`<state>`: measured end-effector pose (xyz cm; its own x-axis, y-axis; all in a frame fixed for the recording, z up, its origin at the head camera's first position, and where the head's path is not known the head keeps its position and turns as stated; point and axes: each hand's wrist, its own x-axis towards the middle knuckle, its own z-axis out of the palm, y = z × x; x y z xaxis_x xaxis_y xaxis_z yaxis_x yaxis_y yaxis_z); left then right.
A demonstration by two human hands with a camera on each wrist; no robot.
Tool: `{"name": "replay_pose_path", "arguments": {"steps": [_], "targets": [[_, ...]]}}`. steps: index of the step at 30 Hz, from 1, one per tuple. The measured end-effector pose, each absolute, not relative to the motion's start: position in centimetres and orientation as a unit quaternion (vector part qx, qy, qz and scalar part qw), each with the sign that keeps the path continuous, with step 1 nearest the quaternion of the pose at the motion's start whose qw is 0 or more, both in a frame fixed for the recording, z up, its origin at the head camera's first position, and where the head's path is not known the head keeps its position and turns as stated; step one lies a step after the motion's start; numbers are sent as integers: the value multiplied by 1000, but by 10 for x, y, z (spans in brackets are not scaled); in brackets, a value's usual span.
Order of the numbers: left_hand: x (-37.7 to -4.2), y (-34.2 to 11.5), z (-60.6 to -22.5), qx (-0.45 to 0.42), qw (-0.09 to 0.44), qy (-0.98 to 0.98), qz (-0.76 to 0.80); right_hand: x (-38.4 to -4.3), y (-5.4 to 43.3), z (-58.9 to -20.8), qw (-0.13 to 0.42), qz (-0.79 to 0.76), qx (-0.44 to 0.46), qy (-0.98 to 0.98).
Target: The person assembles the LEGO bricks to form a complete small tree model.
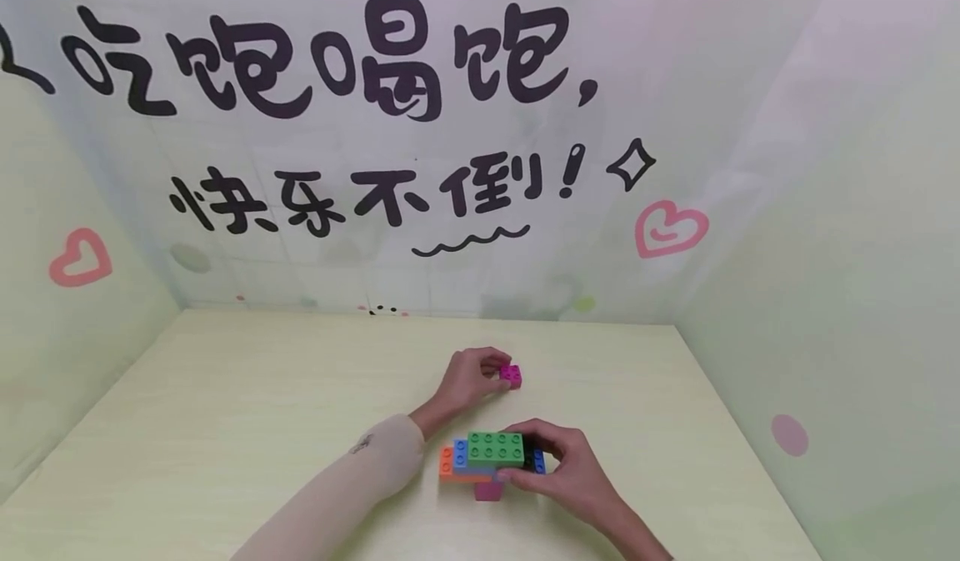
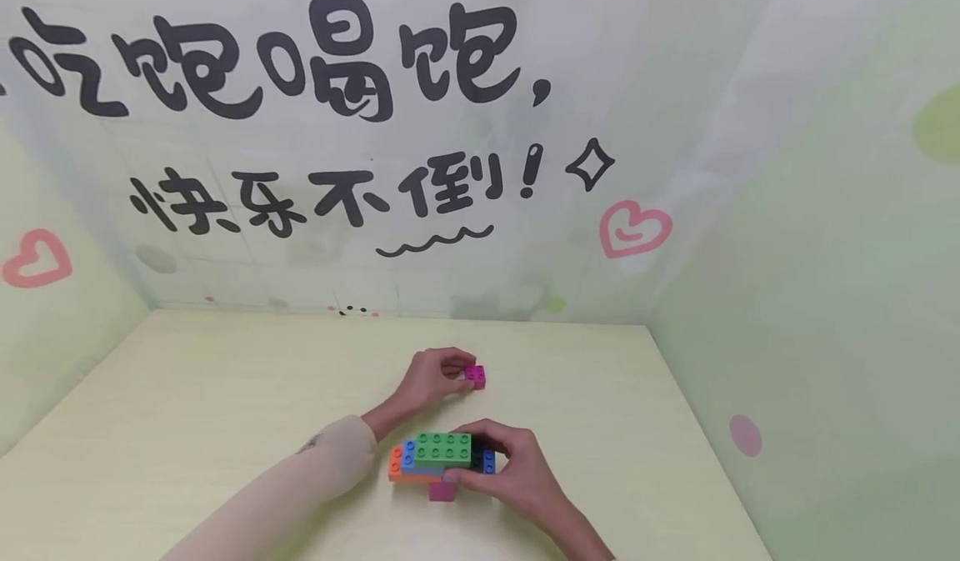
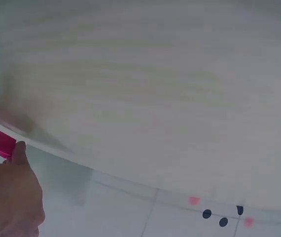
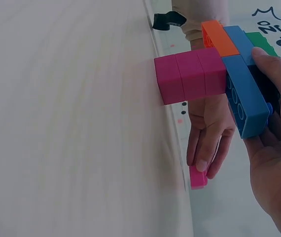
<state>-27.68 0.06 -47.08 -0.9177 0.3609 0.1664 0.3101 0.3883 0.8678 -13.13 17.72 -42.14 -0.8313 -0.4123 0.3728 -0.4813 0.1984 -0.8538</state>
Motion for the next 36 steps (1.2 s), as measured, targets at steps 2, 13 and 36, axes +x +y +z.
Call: {"name": "replay_pose_path", "arguments": {"steps": [2, 13, 36], "targets": [[-274, -2, -465, 201, 26, 825, 527, -130, 177, -417, 29, 563, 288, -774], [-236, -29, -427, 200, 72, 777, 593, -131, 179, -421, 15, 565, 260, -783], [-153, -62, -380, 240, 97, 746, 613, -132, 178, -429, 6, 561, 272, -782]]}}
